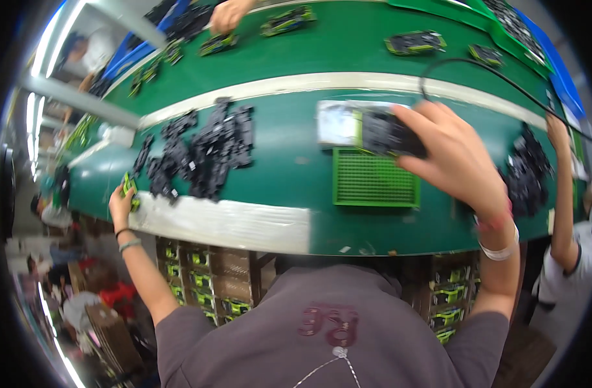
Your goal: The person assembles toy cars on a production line by fitting chassis pieces onto car bodies, fastening them with an electric screwdriver, and spinning the wheels by hand. The person then places the assembled toy cars into slots of a cardboard organizer box.
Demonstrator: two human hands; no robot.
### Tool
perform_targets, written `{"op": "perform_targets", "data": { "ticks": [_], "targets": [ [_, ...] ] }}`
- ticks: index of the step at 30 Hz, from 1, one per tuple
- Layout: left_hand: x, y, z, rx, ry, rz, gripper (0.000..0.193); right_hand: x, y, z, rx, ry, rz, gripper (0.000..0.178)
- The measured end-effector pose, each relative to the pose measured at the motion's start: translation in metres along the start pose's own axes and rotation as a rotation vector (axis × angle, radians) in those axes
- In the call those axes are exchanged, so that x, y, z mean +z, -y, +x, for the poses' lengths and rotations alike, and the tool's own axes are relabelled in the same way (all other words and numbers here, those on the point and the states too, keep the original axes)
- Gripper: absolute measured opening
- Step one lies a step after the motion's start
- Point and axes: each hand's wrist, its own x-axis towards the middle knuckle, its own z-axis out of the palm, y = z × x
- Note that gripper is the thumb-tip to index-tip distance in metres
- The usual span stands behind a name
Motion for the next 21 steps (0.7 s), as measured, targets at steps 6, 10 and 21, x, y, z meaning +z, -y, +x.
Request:
{"op": "perform_targets", "data": {
  "ticks": [6,10,21],
  "targets": [
    [0.013,-0.035,0.005,-0.056,-0.087,0.079,0.058,0.042,-0.01,0.025,0.027,0.039,-0.088,0.055],
    [-0.035,-0.145,-0.021,0.187,-0.286,-0.174,0.041,0.06,-0.012,0.033,0.03,0.059,-0.14,0.055],
    [-0.064,-0.401,-0.084,1.112,0.13,-0.711,0.031,0.07,-0.026,0.035,-0.057,-0.02,-0.11,0.064]
  ]
}}
